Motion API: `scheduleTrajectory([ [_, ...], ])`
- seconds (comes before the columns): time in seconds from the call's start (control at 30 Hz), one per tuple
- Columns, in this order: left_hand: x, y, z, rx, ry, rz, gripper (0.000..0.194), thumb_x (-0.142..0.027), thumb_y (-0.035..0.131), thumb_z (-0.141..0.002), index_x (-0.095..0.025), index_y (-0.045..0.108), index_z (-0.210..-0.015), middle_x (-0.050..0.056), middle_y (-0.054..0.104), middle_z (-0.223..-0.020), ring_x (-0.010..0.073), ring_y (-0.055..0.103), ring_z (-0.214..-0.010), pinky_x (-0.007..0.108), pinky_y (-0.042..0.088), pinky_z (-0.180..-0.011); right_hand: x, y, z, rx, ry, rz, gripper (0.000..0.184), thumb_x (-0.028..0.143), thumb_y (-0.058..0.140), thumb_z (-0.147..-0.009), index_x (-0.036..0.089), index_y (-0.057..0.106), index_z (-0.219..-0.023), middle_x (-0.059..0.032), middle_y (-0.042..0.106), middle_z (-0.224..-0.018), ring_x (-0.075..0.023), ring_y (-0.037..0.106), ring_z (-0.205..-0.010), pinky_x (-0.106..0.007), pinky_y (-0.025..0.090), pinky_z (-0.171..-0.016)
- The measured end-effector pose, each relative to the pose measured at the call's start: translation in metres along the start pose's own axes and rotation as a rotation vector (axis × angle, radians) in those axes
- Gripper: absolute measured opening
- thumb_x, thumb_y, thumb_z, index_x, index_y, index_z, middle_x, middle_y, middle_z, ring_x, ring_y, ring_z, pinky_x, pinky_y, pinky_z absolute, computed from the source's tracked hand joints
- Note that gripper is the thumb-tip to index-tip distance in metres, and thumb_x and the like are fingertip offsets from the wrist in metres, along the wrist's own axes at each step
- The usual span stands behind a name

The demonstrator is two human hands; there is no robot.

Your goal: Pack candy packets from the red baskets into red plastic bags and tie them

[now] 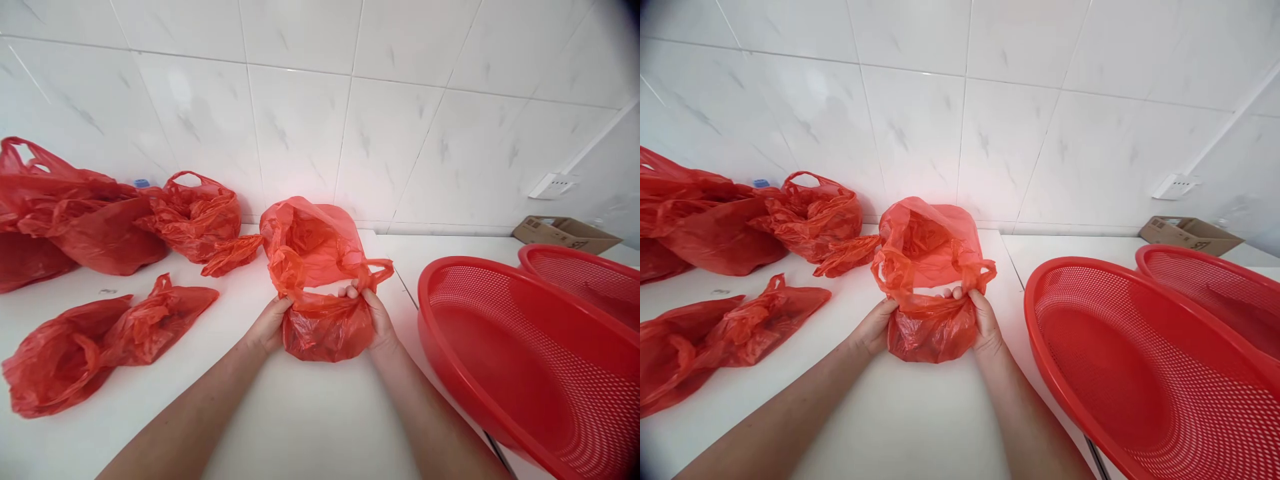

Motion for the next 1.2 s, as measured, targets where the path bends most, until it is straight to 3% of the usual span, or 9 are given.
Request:
scheduleTrajectory([
  [0.13, 0.001, -0.007, 0.000, -0.089, 0.000, 0.005, 0.016, -0.021, 0.066, -0.073, -0.017, 0.064, -0.088, 0.007, 0.071, -0.083, 0.0225, 0.068, -0.082, 0.035, 0.054, -0.080, -0.014, 0.006, -0.001, 0.003, 0.113, 0.057, 0.045, 0.041, 0.062, -0.072, 0.023, 0.030, -0.045, 0.0029, 0.039, -0.046, -0.0131, 0.046, -0.052, -0.028, 0.046, -0.059],
  [0.23, 0.002, -0.001, 0.001, -0.031, -0.017, -0.015, 0.018, -0.027, 0.065, -0.076, -0.015, 0.065, -0.089, 0.010, 0.071, -0.089, 0.0239, 0.068, -0.085, 0.035, 0.053, -0.080, -0.018, 0.010, 0.000, -0.011, 0.114, 0.147, 0.043, 0.034, 0.060, -0.071, 0.022, 0.030, -0.044, 0.0059, 0.030, -0.041, -0.0087, 0.028, -0.042, -0.023, 0.033, -0.046],
  [0.33, 0.004, 0.005, 0.001, 0.046, -0.043, -0.008, 0.015, -0.029, 0.065, -0.075, -0.014, 0.066, -0.079, 0.010, 0.070, -0.086, 0.0232, 0.067, -0.080, 0.035, 0.053, -0.076, -0.023, 0.017, 0.004, 0.005, 0.126, 0.195, 0.038, 0.030, 0.065, -0.069, 0.021, 0.037, -0.046, 0.0070, 0.034, -0.041, -0.0076, 0.028, -0.041, -0.023, 0.032, -0.046],
  [0.47, 0.006, 0.009, 0.002, 0.062, -0.047, -0.029, 0.027, -0.030, 0.062, -0.072, -0.017, 0.049, -0.053, 0.003, 0.060, -0.058, 0.0163, 0.060, -0.055, 0.030, 0.050, -0.057, -0.030, 0.035, 0.014, 0.117, 0.177, 0.314, 0.015, 0.029, 0.071, -0.070, 0.020, 0.059, -0.073, 0.0076, 0.047, -0.051, -0.0072, 0.038, -0.046, -0.022, 0.039, -0.052],
  [0.63, 0.002, 0.008, 0.002, -0.110, 0.060, -0.187, 0.024, -0.020, 0.058, -0.068, -0.018, 0.042, -0.051, -0.004, 0.044, -0.044, 0.0077, 0.042, -0.038, 0.021, 0.035, -0.041, -0.028, 0.053, 0.019, 0.228, 0.085, 0.529, 0.053, 0.020, 0.072, -0.066, 0.027, 0.055, -0.115, 0.0042, 0.062, -0.074, -0.0120, 0.055, -0.065, -0.026, 0.046, -0.064],
  [0.83, 0.002, 0.027, 0.002, -0.085, 0.156, -0.403, 0.017, -0.012, 0.065, -0.061, -0.016, 0.049, -0.067, -0.005, 0.053, -0.058, 0.0069, 0.047, -0.049, 0.019, 0.038, -0.048, -0.024, 0.042, 0.009, 0.091, -0.011, 0.705, 0.015, 0.017, 0.066, -0.065, 0.020, 0.059, -0.077, 0.0017, 0.061, -0.073, -0.0135, 0.053, -0.066, -0.025, 0.042, -0.058],
  [0.97, 0.008, 0.029, 0.006, -0.011, 0.149, -0.512, 0.033, -0.022, 0.066, -0.069, -0.019, 0.051, -0.099, 0.000, 0.062, -0.077, 0.0128, 0.058, -0.059, 0.027, 0.047, -0.058, -0.028, 0.027, 0.006, 0.010, 0.099, 0.497, 0.014, 0.022, 0.061, -0.070, 0.020, 0.051, -0.059, 0.0055, 0.046, -0.049, -0.0098, 0.038, -0.047, -0.026, 0.034, -0.051],
  [1.03, 0.001, 0.026, 0.011, -0.021, 0.260, -0.636, 0.046, -0.029, 0.063, -0.076, -0.023, 0.044, -0.118, 0.006, 0.062, -0.100, 0.0172, 0.063, -0.078, 0.034, 0.051, -0.071, -0.028, 0.022, 0.005, -0.023, 0.106, 0.408, 0.023, 0.025, 0.060, -0.071, 0.020, 0.046, -0.053, 0.0059, 0.041, -0.044, -0.0093, 0.035, -0.045, -0.026, 0.032, -0.049],
  [1.2, -0.032, 0.053, 0.045, -0.001, 0.925, -1.211, 0.081, -0.040, 0.076, -0.067, -0.027, 0.035, -0.135, 0.014, 0.035, -0.140, 0.0293, 0.037, -0.128, 0.047, 0.037, -0.101, -0.026, 0.021, 0.004, -0.034, 0.060, 0.321, 0.012, 0.025, 0.065, -0.069, 0.021, 0.055, -0.065, 0.0039, 0.052, -0.056, -0.0116, 0.046, -0.053, -0.027, 0.038, -0.055],
])
Point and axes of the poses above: each hand's wrist, its own z-axis away from the middle knuckle, its own y-axis out of the palm, x = y × z, the point moved 8 cm from there along -z, towards the middle knuckle
